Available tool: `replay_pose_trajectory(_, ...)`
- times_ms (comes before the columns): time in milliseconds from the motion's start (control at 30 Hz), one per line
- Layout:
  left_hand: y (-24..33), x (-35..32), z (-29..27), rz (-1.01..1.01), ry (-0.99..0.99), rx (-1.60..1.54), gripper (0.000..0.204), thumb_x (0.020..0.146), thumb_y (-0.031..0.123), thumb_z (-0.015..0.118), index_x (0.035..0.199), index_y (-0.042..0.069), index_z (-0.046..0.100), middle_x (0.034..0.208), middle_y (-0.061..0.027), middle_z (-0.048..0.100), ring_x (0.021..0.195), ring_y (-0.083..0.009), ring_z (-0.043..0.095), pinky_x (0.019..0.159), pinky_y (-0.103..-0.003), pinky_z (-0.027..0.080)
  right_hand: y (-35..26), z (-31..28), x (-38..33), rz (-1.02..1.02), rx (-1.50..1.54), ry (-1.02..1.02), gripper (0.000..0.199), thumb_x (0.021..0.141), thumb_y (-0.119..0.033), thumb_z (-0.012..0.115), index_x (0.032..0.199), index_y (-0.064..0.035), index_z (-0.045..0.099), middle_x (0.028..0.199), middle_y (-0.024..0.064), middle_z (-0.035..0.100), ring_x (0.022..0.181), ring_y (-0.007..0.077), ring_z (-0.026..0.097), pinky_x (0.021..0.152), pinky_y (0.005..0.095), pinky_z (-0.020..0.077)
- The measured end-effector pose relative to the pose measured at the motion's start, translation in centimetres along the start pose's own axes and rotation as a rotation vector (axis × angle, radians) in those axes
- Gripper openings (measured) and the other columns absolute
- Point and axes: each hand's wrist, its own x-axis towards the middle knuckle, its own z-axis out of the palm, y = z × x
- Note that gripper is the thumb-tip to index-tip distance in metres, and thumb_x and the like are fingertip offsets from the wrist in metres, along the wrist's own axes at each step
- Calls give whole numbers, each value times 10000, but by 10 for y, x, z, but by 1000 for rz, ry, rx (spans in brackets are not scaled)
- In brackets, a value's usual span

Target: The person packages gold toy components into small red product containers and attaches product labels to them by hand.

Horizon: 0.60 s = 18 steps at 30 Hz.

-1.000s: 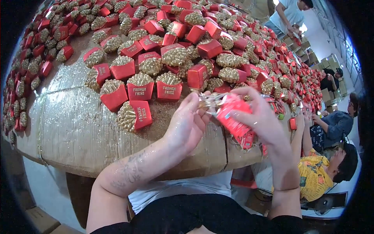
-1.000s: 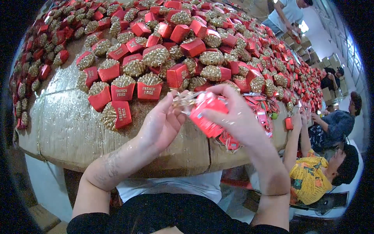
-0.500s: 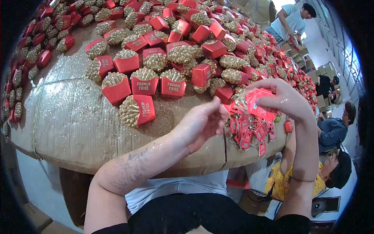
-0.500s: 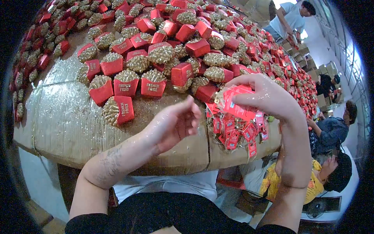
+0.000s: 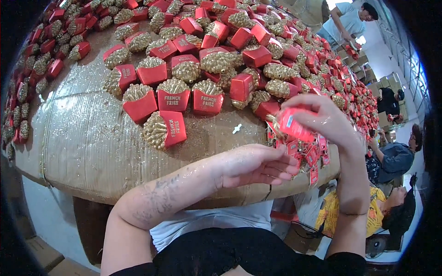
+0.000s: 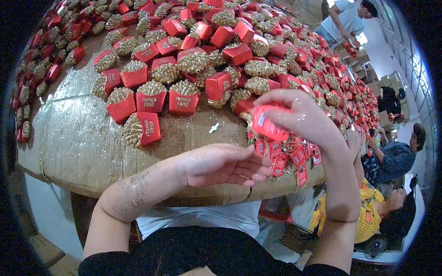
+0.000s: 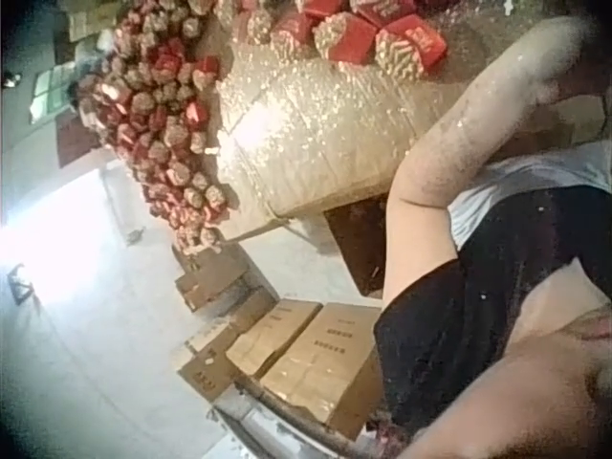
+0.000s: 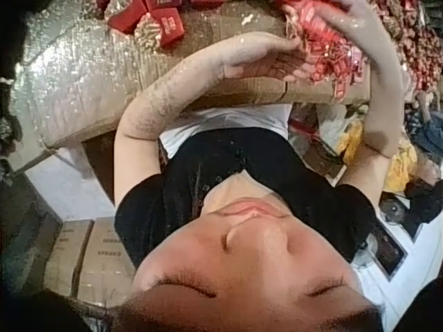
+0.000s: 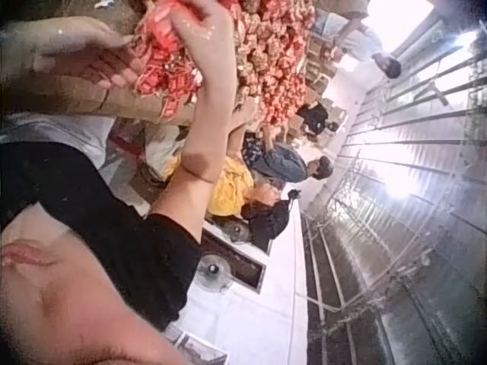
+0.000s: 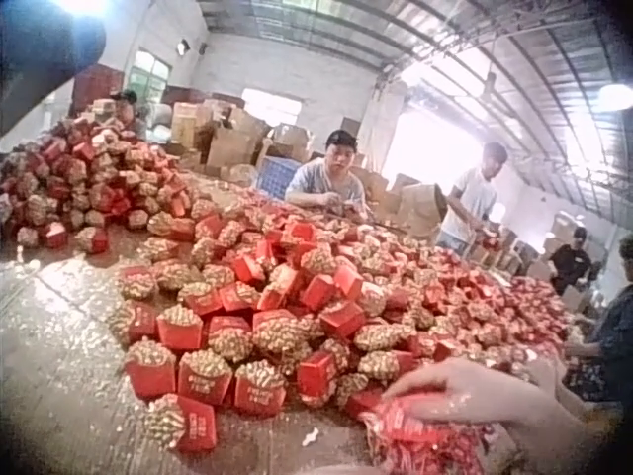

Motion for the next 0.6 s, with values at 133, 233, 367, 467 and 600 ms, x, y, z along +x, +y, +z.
replay_pose_trajectory(133, -1, -1, 1, -7, 15, 24, 452, 999, 407, 439, 1230, 31, 534, 1187, -94, 618, 1062, -181, 599, 926, -325, 469, 5, 4, -1, 33, -301, -85, 299, 804, -102, 588, 1067, 31, 643, 954, 59, 675, 885, 107, 606, 806, 266, 480)
replay_pose_trajectory(233, -4, 2, -4, 56, 29, -24, 441, 995, 403, 450, 1218, 31, 531, 1177, -96, 618, 1067, -184, 596, 937, -331, 468, 7, 4, -5, 189, 71, 155, 296, 800, -138, 579, 1025, 40, 652, 887, 90, 660, 856, 125, 609, 787, 280, 481)
replay_pose_trajectory(367, -3, 5, 1, 91, 31, -42, 433, 997, 394, 450, 1210, 24, 517, 1178, -106, 609, 1068, -195, 594, 949, -341, 470, 2, 4, -13, 84, -94, 35, 282, 812, -132, 594, 1032, 33, 655, 869, -1, 633, 797, 59, 555, 713, 229, 452)
replay_pose_trajectory(467, -6, 4, -5, 132, 33, -93, 443, 1002, 398, 428, 1228, 25, 505, 1183, -111, 605, 1085, -202, 589, 949, -338, 472, 1, 11, -9, 98, -78, 38, 275, 819, -119, 597, 1042, 30, 654, 905, 3, 639, 818, 61, 563, 731, 238, 462)
replay_pose_trajectory(600, -4, 6, -2, 159, 33, -118, 445, 1005, 405, 409, 1241, 38, 500, 1186, -111, 599, 1106, -211, 582, 951, -341, 472, 2, 17, -14, 46, -15, 118, 286, 824, -134, 592, 1055, 29, 633, 941, 88, 662, 880, 131, 620, 798, 267, 483)
